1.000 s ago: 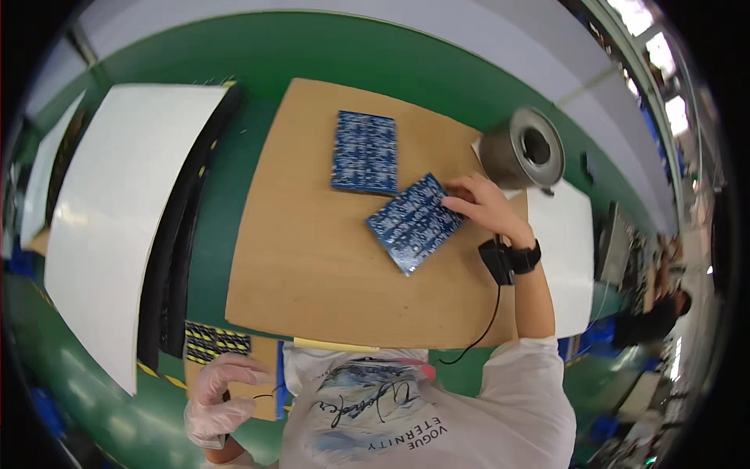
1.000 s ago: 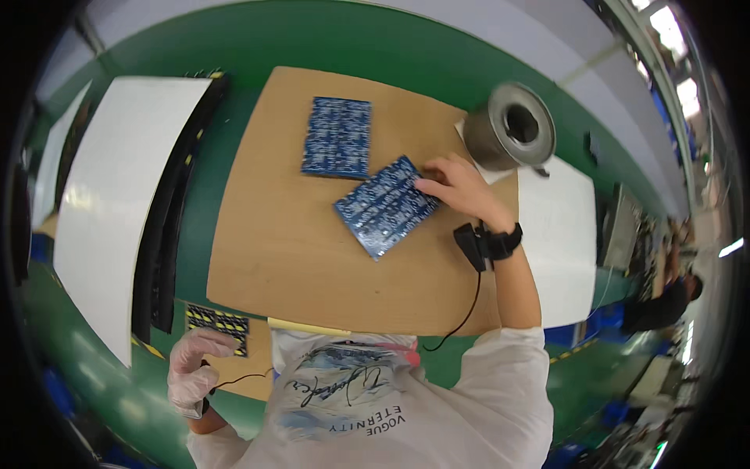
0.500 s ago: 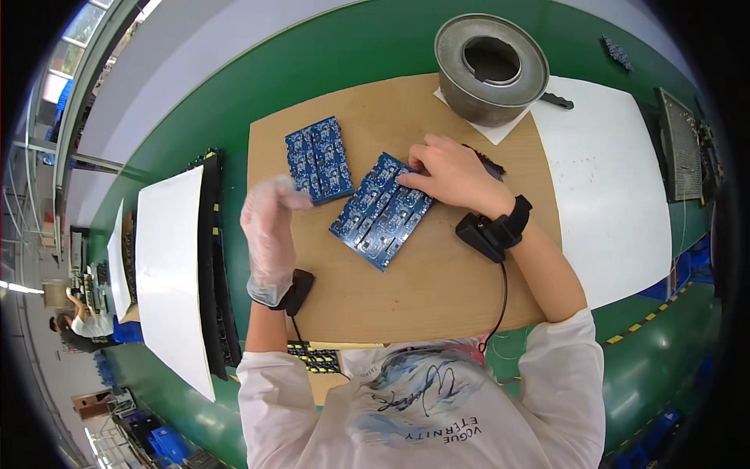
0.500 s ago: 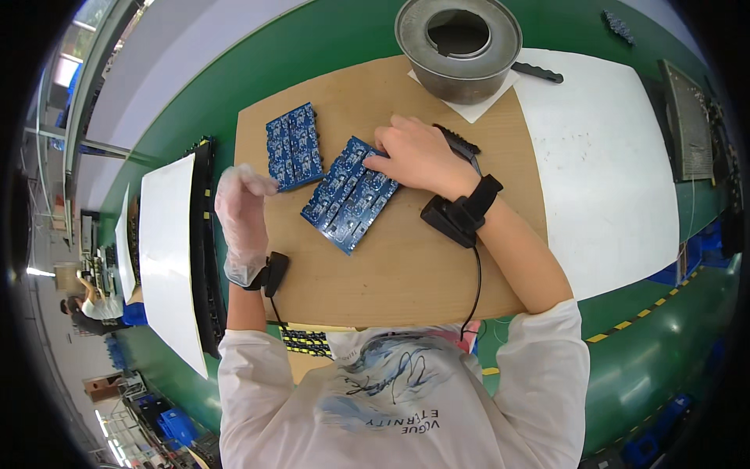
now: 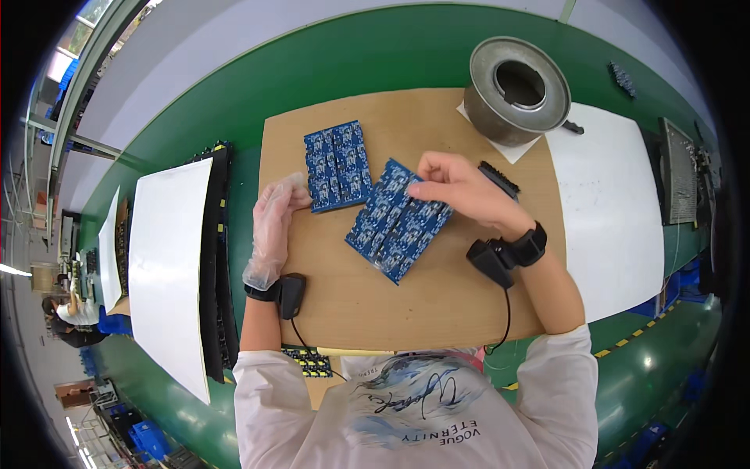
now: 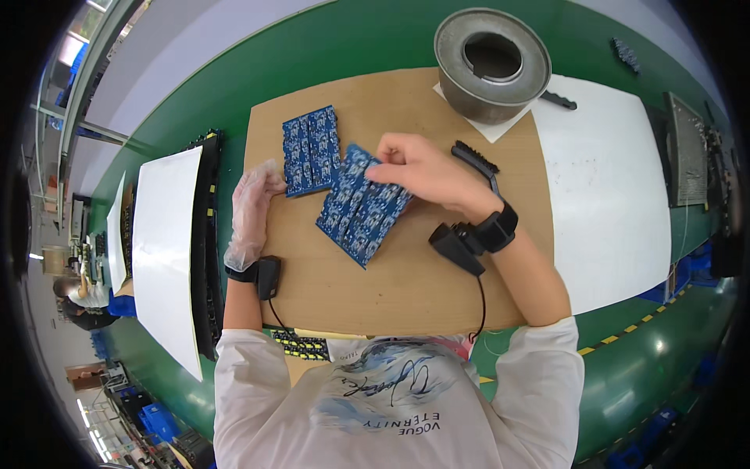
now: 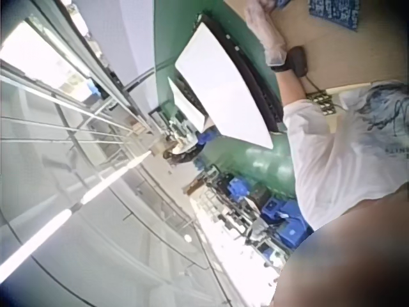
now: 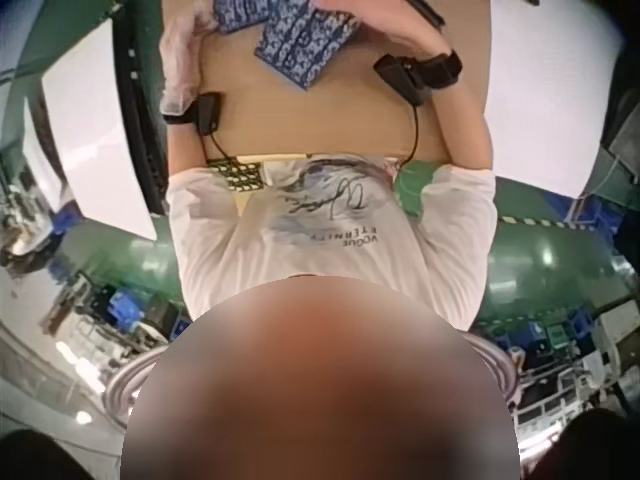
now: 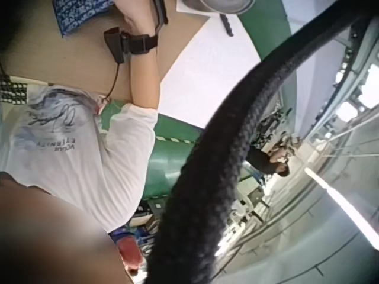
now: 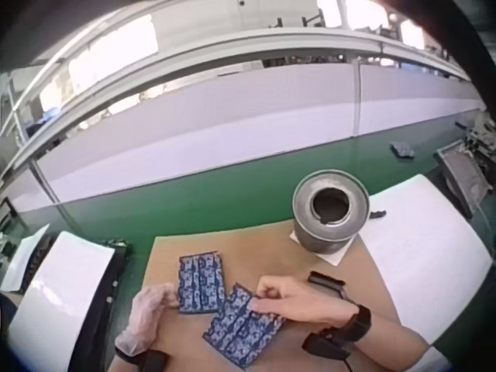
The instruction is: Inspecting, cleaning, and organizing printed circuit boards at a workstation.
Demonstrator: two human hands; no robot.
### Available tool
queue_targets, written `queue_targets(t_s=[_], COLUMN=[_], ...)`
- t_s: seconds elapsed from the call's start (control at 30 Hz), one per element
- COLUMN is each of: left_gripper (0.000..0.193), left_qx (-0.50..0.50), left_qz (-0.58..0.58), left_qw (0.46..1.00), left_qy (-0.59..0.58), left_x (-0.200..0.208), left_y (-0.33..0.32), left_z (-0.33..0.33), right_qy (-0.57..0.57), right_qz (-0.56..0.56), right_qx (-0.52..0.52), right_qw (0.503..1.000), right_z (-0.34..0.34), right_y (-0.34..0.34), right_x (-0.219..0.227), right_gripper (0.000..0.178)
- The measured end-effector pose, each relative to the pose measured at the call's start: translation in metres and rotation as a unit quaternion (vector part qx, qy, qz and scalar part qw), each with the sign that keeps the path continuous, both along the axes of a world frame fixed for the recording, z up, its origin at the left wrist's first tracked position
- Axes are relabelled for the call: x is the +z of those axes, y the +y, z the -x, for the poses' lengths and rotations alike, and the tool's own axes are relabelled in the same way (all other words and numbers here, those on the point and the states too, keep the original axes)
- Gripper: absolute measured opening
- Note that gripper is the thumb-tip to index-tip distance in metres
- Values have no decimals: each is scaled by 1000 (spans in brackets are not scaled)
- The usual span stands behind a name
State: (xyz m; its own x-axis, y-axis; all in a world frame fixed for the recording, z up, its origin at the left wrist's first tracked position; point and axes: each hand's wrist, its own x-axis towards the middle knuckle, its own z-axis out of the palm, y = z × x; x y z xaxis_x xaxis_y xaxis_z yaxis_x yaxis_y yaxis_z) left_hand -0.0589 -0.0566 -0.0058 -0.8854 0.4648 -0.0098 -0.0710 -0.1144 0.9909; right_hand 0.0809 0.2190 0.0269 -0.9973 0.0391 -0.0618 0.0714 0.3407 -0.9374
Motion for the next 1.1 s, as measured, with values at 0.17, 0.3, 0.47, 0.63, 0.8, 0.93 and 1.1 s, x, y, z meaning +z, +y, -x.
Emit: queue_targets(t_s=[0.17, 0.3, 0.47, 0.63, 0.8, 0.93, 1.1], left_gripper=[35, 42, 46, 55, 60, 64, 65], left_qx=[-46, -9, -101, -242, -152, -119, -100], left_qz=[36, -108, -281, -349, -376, -343, -336], left_qw=[997, 994, 954, 890, 868, 890, 896], left_qy=[53, -13, -36, -168, -286, -278, -273], left_x=[42, 99, 95, 56, 40, 43, 31], left_y=[7, 21, 18, 16, 22, 23, 23], left_z=[-24, -63, -77, -44, -39, -43, -41], right_qy=[77, 136, 113, 96, 56, 28, 51], right_qz=[211, 347, 499, 484, 464, 444, 195], right_qx=[-4, -55, -80, -23, -1, 7, 9], right_qw=[974, 926, 855, 869, 884, 896, 979], right_z=[2, 2, 2, 17, 31, 35, 43], right_y=[-22, -42, -55, -47, -44, -45, -24], right_x=[51, 100, 108, 90, 75, 67, 54], right_gripper=[17, 13, 10, 12, 14, 16, 23])
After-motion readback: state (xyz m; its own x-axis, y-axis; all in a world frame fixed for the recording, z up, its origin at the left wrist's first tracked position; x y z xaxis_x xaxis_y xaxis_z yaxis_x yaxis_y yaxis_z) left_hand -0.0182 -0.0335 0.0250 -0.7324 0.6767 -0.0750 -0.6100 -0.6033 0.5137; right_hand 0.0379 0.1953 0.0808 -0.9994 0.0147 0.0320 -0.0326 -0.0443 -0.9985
